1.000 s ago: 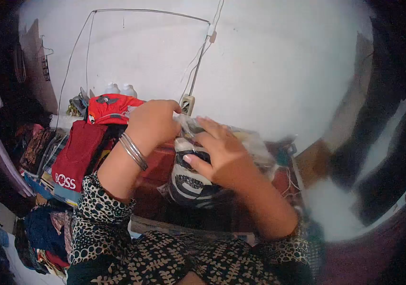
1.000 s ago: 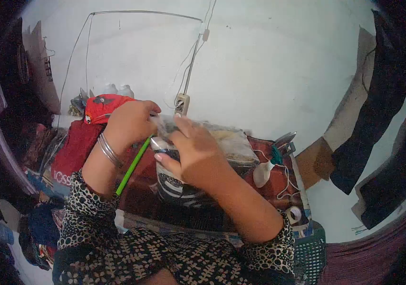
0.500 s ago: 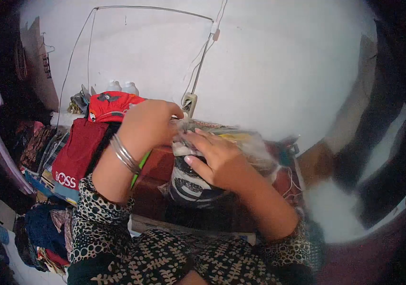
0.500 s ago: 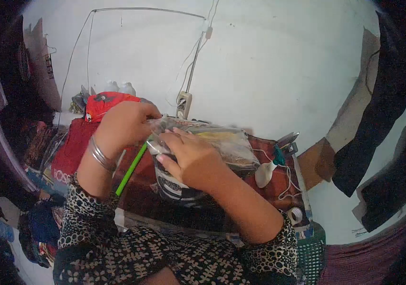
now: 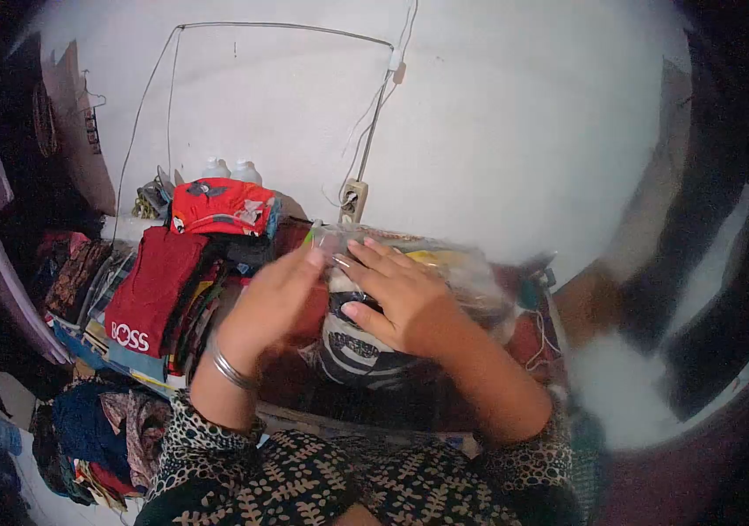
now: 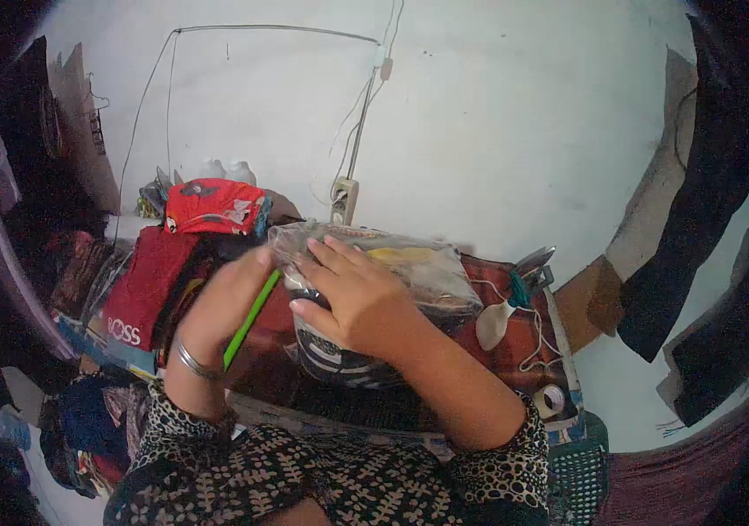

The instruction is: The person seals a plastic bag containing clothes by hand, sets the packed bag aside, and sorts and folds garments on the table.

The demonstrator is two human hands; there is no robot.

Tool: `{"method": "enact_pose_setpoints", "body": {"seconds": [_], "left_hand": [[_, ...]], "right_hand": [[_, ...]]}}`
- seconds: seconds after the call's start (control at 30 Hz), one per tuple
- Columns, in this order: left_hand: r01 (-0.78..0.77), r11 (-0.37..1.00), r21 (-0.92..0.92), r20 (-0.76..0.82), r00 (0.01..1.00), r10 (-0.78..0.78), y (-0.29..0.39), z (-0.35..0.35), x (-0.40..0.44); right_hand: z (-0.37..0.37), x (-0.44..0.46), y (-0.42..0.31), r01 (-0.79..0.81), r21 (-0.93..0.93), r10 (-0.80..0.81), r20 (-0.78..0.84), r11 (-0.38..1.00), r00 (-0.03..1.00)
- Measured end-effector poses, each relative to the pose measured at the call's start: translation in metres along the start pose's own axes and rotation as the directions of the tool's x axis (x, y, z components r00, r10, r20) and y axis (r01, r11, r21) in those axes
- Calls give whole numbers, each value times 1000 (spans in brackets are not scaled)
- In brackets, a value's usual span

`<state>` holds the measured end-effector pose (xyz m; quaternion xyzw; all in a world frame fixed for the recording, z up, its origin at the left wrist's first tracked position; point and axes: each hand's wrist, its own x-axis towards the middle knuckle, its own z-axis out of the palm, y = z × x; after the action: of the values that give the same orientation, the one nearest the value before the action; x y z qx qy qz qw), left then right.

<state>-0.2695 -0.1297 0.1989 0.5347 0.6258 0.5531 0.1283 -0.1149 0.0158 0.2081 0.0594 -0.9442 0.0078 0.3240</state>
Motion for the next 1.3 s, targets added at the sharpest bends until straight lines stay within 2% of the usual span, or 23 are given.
{"method": "enact_pose_setpoints", "body": {"seconds": [0.03,0.13,0.17,0.23,0.27,0.33,0.47,0.63,0.77,0.87,0.93,1.03,1.07,1.13,1.23,1.27,1.3], "left_hand": [[2,1000,-1,0,1000,-2,-2,10,1],[2,958,-287,-101,994,-32,2,37,5],[2,958,-286,-103,994,-33,5,39,7],[1,994,-108,-167,986,-19,8,41,8],[0,994,-109,-166,986,-18,5,43,9],[-92,989,-112,-266,962,59,-4,50,11],[-61,990,-127,-270,963,24,-5,56,13],[-174,950,-261,-359,930,72,-1,67,12],[-158,959,-237,-361,930,64,1,67,12],[-145,948,-284,-376,926,29,0,66,12],[-140,974,-177,-365,928,67,-9,63,13],[-157,978,-140,-351,931,100,-10,63,11],[-158,977,-141,-354,930,99,-11,64,11],[-200,960,-199,-377,919,113,-15,68,11],[-243,963,-120,-446,880,166,-15,74,7],[-247,961,-123,-447,879,168,-17,75,5],[-208,959,-193,-442,891,104,-20,75,3]], "right_hand": [[1,-1,-1,16,1,-16,-26,1000,1000],[1,-2,-2,23,-70,-23,-7,997,1000],[-1,-1,-4,25,-68,-26,-6,997,1000],[-5,1,-8,52,-133,-68,-116,990,991],[-5,0,-9,51,-135,-67,-116,990,991],[-7,-4,-10,58,-45,-64,-164,997,984],[-8,-9,-8,113,0,-112,-130,994,985],[-10,-12,-5,198,30,-192,-143,980,971],[-10,-16,-4,195,36,-189,-131,980,973],[-16,-18,-3,190,132,-181,-80,973,980],[-21,-22,-1,95,327,-87,-38,940,995],[-32,-28,2,81,388,-38,-118,918,992],[-33,-27,2,82,387,-40,-116,918,992],[-34,-26,3,-22,59,30,-132,998,991],[-22,-31,0,-48,27,50,-50,998,998],[-24,-30,-2,-48,22,49,-49,999,998],[-27,-29,-4,-30,21,31,-22,999,999]]}}
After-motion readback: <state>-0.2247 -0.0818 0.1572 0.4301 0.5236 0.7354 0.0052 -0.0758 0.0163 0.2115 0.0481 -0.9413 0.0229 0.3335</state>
